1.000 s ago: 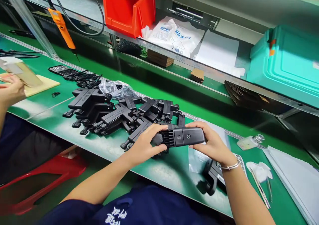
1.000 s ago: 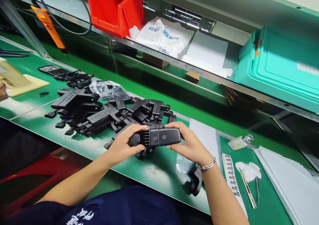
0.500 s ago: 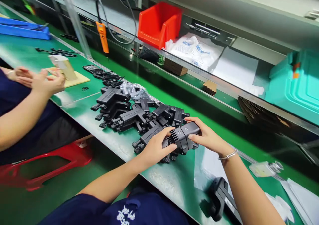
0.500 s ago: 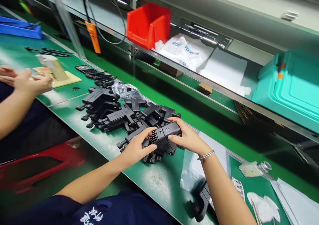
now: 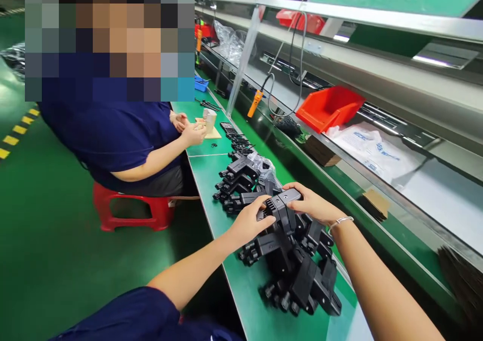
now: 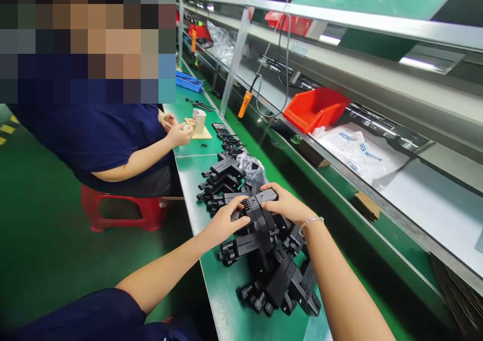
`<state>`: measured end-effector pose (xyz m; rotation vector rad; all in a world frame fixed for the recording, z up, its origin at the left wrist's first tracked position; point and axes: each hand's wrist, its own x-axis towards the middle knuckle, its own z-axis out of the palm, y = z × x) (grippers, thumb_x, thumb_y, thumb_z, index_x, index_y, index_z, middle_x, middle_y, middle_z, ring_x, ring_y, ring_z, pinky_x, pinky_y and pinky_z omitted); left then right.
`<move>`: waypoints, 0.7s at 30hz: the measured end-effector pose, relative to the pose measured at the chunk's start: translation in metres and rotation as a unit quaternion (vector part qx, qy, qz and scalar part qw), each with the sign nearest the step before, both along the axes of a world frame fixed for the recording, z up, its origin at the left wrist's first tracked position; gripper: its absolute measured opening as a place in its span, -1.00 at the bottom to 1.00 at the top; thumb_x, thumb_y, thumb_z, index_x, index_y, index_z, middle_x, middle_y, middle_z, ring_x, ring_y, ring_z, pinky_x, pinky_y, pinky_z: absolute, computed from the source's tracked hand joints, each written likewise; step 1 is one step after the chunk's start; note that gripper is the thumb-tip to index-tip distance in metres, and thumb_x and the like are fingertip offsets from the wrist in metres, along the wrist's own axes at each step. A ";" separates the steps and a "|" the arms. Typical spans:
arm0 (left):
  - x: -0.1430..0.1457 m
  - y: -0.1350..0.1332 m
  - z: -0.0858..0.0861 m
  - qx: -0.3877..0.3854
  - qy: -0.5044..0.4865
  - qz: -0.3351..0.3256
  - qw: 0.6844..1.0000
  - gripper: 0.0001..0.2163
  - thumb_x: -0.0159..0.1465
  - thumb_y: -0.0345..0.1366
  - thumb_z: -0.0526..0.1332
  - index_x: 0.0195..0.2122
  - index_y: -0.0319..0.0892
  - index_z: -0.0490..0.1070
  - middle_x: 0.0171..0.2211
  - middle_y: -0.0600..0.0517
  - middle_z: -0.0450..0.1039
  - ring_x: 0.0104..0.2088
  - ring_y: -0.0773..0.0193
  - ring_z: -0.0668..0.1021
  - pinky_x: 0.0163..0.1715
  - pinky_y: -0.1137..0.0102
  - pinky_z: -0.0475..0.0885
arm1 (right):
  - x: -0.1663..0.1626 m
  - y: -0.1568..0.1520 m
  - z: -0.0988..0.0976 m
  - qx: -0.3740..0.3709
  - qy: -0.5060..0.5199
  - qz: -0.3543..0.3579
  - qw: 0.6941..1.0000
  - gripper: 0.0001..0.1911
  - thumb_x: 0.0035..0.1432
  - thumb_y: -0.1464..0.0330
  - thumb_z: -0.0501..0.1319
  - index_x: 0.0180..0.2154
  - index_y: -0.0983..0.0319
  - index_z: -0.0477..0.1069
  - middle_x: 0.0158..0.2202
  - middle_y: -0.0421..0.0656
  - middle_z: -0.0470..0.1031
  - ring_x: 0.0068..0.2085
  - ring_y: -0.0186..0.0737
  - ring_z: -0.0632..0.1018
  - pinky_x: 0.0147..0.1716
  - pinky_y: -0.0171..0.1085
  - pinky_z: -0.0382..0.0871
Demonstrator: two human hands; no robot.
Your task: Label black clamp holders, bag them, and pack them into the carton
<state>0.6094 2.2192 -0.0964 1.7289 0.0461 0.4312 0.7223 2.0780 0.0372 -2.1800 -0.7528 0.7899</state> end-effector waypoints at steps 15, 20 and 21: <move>0.006 0.034 -0.015 -0.046 0.011 0.049 0.998 -0.51 0.19 -0.15 0.23 0.16 0.01 0.26 -0.16 0.04 0.40 -0.27 0.22 0.47 -0.19 0.30 0.40 | 0.024 0.054 -0.006 -0.027 0.020 0.053 0.998 -0.46 -0.05 0.33 0.30 0.01 0.14 0.25 -0.28 -0.26 0.34 -0.34 -0.34 0.40 -0.42 -0.38 0.35; 0.010 0.036 -0.015 -0.221 0.028 -0.014 0.975 -0.47 0.15 -0.11 0.27 0.15 -0.01 0.24 -0.15 0.01 0.36 -0.38 0.31 0.48 -0.48 0.42 0.45 | 0.021 0.061 -0.007 -0.045 -0.032 0.033 0.998 -0.40 0.05 0.21 0.28 0.12 0.14 0.22 -0.19 -0.18 0.41 -0.27 -0.27 0.46 -0.40 -0.33 0.39; 0.011 0.037 -0.014 -0.277 0.030 -0.032 0.960 -0.46 0.15 -0.09 0.28 0.15 -0.03 0.23 -0.18 0.02 0.36 -0.43 0.35 0.48 -0.52 0.44 0.45 | 0.019 0.061 -0.007 -0.043 -0.055 0.023 0.997 -0.37 0.09 0.15 0.26 0.17 0.13 0.18 -0.12 -0.13 0.42 -0.22 -0.23 0.48 -0.36 -0.30 0.42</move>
